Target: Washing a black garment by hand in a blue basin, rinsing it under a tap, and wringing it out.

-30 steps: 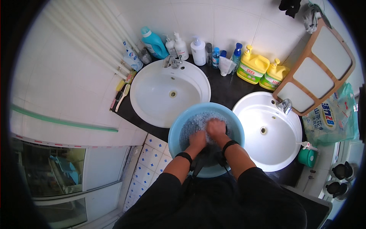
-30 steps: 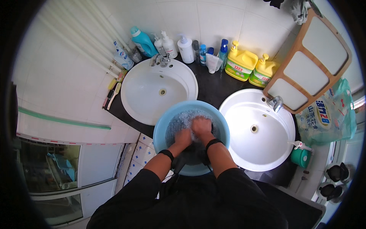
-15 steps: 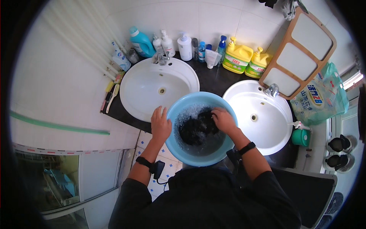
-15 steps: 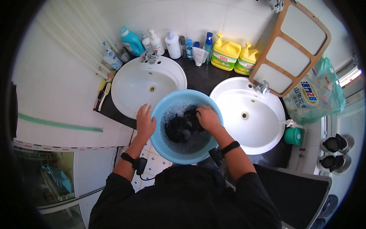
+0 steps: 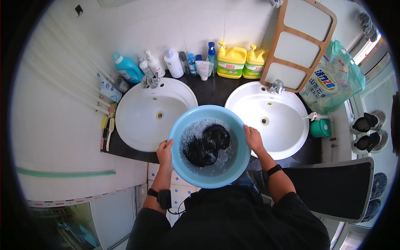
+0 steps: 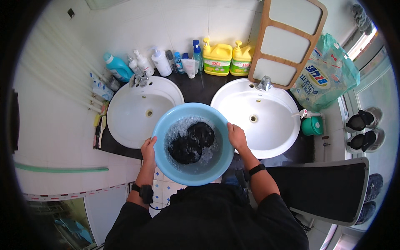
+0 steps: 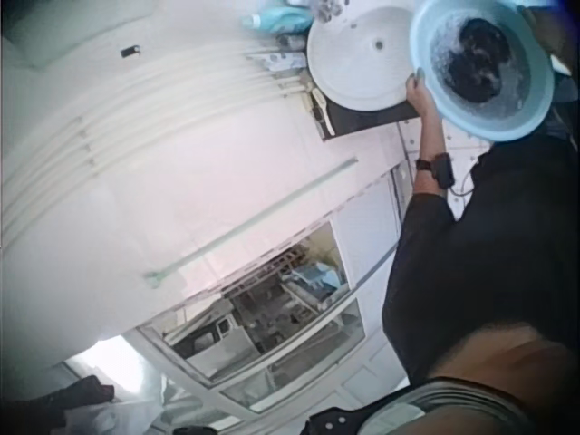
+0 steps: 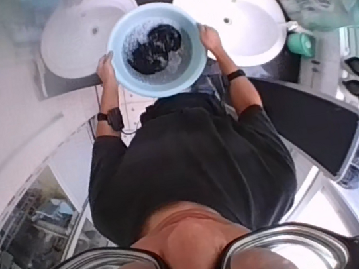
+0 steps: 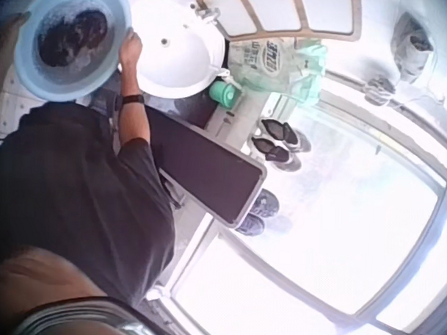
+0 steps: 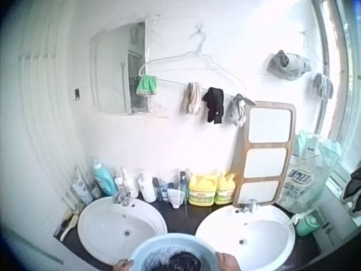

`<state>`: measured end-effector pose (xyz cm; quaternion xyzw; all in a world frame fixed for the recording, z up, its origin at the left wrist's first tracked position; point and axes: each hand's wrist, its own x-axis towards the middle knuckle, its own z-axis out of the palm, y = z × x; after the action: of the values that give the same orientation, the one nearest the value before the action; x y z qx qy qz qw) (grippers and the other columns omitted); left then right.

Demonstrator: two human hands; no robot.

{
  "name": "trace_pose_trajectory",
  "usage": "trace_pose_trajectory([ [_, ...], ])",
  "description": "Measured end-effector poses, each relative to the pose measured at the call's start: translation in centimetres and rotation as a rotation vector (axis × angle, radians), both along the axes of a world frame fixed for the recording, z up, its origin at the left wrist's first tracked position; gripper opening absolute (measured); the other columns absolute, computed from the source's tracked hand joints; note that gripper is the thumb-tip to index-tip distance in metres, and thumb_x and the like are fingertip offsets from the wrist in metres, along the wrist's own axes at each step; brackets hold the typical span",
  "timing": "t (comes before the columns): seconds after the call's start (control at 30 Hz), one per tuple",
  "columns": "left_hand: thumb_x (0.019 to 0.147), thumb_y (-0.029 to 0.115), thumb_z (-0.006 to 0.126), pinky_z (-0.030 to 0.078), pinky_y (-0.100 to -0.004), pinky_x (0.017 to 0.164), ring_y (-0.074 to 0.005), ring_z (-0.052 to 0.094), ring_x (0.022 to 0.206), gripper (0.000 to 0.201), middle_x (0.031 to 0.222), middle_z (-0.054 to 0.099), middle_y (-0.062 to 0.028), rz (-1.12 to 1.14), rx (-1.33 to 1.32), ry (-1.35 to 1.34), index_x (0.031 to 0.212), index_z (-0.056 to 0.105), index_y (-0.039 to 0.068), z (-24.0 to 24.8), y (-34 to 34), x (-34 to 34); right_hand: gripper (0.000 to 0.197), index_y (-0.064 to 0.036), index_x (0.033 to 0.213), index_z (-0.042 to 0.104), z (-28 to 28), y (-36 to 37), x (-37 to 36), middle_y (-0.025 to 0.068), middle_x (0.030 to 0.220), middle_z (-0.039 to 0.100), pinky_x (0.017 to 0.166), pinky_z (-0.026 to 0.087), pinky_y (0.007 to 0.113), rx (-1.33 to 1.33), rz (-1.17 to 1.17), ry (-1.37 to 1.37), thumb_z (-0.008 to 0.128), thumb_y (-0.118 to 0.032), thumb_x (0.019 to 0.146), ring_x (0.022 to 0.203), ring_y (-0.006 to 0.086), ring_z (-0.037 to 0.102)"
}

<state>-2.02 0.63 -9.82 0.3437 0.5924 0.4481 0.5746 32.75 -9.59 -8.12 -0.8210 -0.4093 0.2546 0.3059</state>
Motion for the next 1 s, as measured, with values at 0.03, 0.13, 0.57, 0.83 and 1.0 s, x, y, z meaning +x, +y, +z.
trace_pose_trajectory([
  [0.03,0.087,0.018,0.068,0.044,-0.0256,0.064,-0.0102,0.054,0.069,0.019,0.080,0.061,-0.0042,-0.002,0.007,0.007,0.083,0.061,0.001,1.0,0.0,0.6,0.049,0.0043,0.085,0.063,0.3,0.0,0.2,0.0293,0.085,0.062,0.077,0.046,0.050,0.019,-0.013,-0.013,0.040,-0.037,0.097,0.083,0.0464,0.059],
  [0.13,0.089,0.018,0.065,0.049,-0.0280,0.066,-0.0150,0.060,0.071,0.021,0.082,0.064,-0.0082,-0.021,-0.083,-0.025,0.090,0.061,-0.003,4.2,0.1,2.9,0.049,0.0044,0.084,0.064,1.6,0.6,2.6,0.0292,0.085,0.062,0.077,0.046,0.049,-0.005,-0.047,0.020,0.041,-0.037,0.097,0.084,0.0459,0.060],
  [0.57,0.080,-0.001,0.063,0.047,-0.0268,0.076,-0.0130,0.058,0.081,0.033,0.092,0.062,-0.0069,-0.211,0.133,0.302,0.112,0.058,-0.006,4.0,-0.2,18.9,0.043,0.0012,0.088,0.065,-1.2,-0.1,17.2,0.0260,0.081,0.064,0.071,0.048,0.048,0.093,-0.175,0.037,0.044,-0.036,0.096,0.078,0.0440,0.062],
  [0.83,0.066,-0.004,0.057,0.046,-0.0313,0.078,-0.0244,0.061,0.085,0.011,0.108,0.060,-0.0164,-0.348,0.501,0.523,0.077,0.056,-0.004,5.2,-0.7,27.5,0.051,0.0020,0.125,0.050,-1.3,-0.6,16.1,0.0255,0.115,0.054,0.096,0.042,0.047,0.188,0.108,-0.102,0.062,-0.029,0.086,0.108,0.0419,0.051],
  [1.0,0.064,-0.004,0.058,0.045,-0.0351,0.079,-0.0291,0.060,0.089,0.010,0.106,0.060,-0.0196,-0.351,0.579,0.626,0.069,0.049,-0.002,8.9,-3.6,33.0,0.080,-0.0132,0.139,0.034,-1.5,1.8,13.7,0.0267,0.131,0.037,0.098,0.041,0.049,-0.193,-0.063,0.232,0.075,-0.031,0.073,0.112,0.0482,0.047],
])
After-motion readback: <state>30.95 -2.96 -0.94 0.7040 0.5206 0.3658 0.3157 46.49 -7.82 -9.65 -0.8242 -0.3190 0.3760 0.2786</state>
